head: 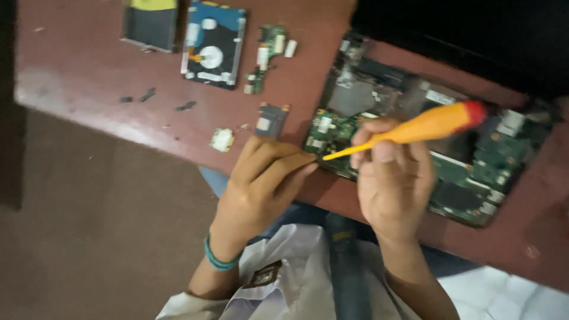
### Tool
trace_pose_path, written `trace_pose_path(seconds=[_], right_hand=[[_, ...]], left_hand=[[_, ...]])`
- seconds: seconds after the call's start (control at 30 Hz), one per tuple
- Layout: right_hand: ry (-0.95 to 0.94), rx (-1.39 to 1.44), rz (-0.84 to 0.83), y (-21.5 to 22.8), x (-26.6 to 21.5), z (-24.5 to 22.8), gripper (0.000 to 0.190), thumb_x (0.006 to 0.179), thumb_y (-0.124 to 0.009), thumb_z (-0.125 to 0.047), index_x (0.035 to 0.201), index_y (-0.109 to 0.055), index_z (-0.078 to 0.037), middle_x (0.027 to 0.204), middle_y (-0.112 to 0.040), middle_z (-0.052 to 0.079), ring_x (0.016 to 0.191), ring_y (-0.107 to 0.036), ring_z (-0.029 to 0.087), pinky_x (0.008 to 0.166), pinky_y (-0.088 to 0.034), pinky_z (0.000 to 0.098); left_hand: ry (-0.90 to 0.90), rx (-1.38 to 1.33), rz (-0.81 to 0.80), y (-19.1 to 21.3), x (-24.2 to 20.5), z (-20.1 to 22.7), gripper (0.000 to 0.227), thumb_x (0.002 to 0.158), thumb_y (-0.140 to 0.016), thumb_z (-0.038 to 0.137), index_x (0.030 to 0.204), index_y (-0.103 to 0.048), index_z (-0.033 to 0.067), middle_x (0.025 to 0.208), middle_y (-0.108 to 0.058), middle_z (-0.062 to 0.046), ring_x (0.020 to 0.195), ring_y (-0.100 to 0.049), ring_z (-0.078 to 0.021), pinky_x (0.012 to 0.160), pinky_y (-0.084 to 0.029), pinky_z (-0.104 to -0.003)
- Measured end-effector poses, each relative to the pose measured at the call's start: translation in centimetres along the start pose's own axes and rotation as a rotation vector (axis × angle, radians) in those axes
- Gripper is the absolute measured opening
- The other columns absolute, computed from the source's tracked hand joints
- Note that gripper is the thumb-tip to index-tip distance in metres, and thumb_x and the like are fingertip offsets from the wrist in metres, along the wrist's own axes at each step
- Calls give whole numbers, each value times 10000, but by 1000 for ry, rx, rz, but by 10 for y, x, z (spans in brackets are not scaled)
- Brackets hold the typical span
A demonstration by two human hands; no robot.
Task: The person uses a screwdriver to remove screws from a laptop motherboard and then lifts the board out of the laptop chassis. The person holds the motherboard with both hands, turning it over to show different sides.
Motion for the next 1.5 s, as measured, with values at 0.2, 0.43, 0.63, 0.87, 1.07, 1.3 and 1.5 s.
trace_pose_path(seconds=[0.2,0.43,0.63,0.87,1.07,1.3,1.5], right_hand=[[-117,-39,121,0,3,1,318,1027,-661,-360,1191,-591,-98,1050,-612,82,855,-562,132,758,-463,202],[-130,-192,96,-6,4,-3,354,1054,-622,-394,1195,-586,-71,1077,-596,66,966,-574,136,800,-477,211],[-105,-233,50,-6,3,-3,307,1095,-574,-322,1208,-560,-36,1081,-589,115,912,-542,180,800,-490,238],[-129,-269,28,-9,3,-7,286,1094,-559,-296,1207,-564,-34,1074,-583,117,909,-536,186,797,-501,253],[-94,-306,-1,-8,1,-7,269,1118,-518,-257,1213,-553,-8,1095,-577,148,886,-519,192,804,-497,260],[-95,-294,1,-7,1,-7,272,1106,-539,-271,1200,-561,-17,1090,-571,130,882,-528,178,789,-499,234],[-98,-276,11,-7,1,-5,268,1107,-544,-276,1210,-563,-30,1099,-580,114,926,-546,167,786,-503,223]], left_hand=[[36,56,104,28,-21,-19,151,985,-743,-26,1093,-636,-20,1066,-663,-132,936,-627,-307,872,-503,-429],[401,540,186,83,-56,-58,90,1019,-665,-29,1068,-698,38,1083,-677,-91,985,-574,-284,861,-505,-389],[459,616,202,95,-59,-73,164,1038,-600,-72,1104,-730,1,1064,-705,-108,946,-540,-294,782,-520,-389],[529,520,199,97,-51,-72,152,1007,-630,-88,1053,-731,17,1019,-704,-113,959,-626,-278,797,-552,-373],[558,503,209,98,-47,-71,146,990,-643,-91,1028,-739,12,993,-718,-109,989,-646,-274,834,-570,-366],[563,525,199,96,-47,-70,148,990,-649,-89,1050,-741,10,996,-716,-111,971,-635,-277,803,-559,-372],[573,542,182,97,-46,-67,138,986,-657,-70,1055,-739,18,1000,-727,-106,938,-641,-270,786,-535,-378]])
Point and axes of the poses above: each hand's wrist, its own x-axis towards the middle knuckle, its own y-axis out of the back of the hand, z = x × y, the point moved 2 cm from there along x, towards the middle knuckle
